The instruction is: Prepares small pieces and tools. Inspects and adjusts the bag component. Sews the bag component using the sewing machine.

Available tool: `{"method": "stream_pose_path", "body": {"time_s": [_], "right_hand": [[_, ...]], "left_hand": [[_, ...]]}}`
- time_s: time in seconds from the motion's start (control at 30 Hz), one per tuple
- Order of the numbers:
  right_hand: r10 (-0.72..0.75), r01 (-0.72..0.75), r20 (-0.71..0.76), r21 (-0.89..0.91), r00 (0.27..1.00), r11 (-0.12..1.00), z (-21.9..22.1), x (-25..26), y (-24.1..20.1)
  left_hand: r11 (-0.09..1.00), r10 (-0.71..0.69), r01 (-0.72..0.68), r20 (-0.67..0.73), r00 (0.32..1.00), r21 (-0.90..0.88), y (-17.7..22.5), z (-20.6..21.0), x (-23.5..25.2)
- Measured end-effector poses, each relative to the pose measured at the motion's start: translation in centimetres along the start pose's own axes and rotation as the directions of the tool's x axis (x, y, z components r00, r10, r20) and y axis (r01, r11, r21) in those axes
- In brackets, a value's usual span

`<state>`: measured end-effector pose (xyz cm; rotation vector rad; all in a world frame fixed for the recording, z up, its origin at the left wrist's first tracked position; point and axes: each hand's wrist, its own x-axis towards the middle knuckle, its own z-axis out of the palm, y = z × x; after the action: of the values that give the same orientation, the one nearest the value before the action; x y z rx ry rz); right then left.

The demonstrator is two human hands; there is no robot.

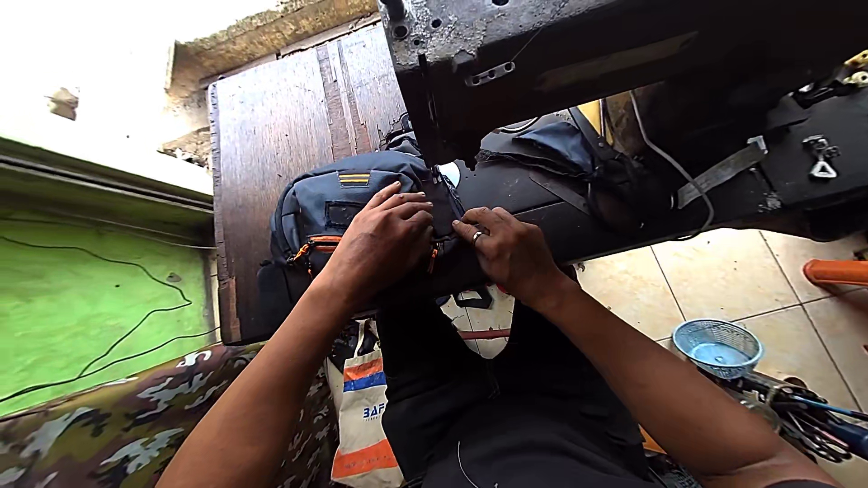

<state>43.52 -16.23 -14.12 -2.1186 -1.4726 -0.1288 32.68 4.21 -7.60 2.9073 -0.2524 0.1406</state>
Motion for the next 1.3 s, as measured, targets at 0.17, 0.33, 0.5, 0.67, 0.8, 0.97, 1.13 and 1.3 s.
{"method": "stream_pose_path", "body": {"time_s": [0.17,0.33,0.5,0.67,0.8,0.97,1.13,1.3], "right_hand": [[0.018,-0.019,0.052,0.017,0.998,1.0,-0.5,0.8,-0.3],[-0.015,0.008,0.127,0.051,0.992,0.999,-1.1,3.1,-0.1],[-0.145,0.131,0.158,0.095,0.977,0.987,-1.0,4.1,0.7],[-0.178,0.166,0.15,0.09,0.972,0.982,-0.8,4.1,0.4],[-0.193,0.181,0.13,0.095,0.973,0.979,-0.7,4.0,0.6],[-0.199,0.204,-0.076,0.063,0.977,0.977,0.6,3.6,0.7],[0.032,0.0,-0.153,0.205,0.988,0.979,0.5,2.9,0.4],[0.164,-0.11,-0.163,0.296,0.973,0.949,0.1,3.3,0.4]], "left_hand": [[0.997,-0.011,0.012,-0.008,1.0,0.079,0.6,0.7,-0.3],[0.988,-0.048,0.046,0.011,0.999,0.15,0.9,0.8,0.4],[0.997,-0.058,0.059,-0.017,0.998,0.054,0.5,0.6,0.6],[0.997,-0.069,0.07,-0.021,0.997,0.023,0.6,0.3,0.9],[0.998,-0.063,0.064,-0.019,0.998,0.015,0.5,0.1,1.0],[0.998,-0.06,0.061,-0.036,0.998,0.014,0.2,0.7,1.0],[0.998,-0.068,0.067,-0.045,0.997,-0.017,0.2,0.7,0.8],[0.995,-0.101,0.101,-0.044,0.994,-0.016,0.6,0.8,0.9]]}}
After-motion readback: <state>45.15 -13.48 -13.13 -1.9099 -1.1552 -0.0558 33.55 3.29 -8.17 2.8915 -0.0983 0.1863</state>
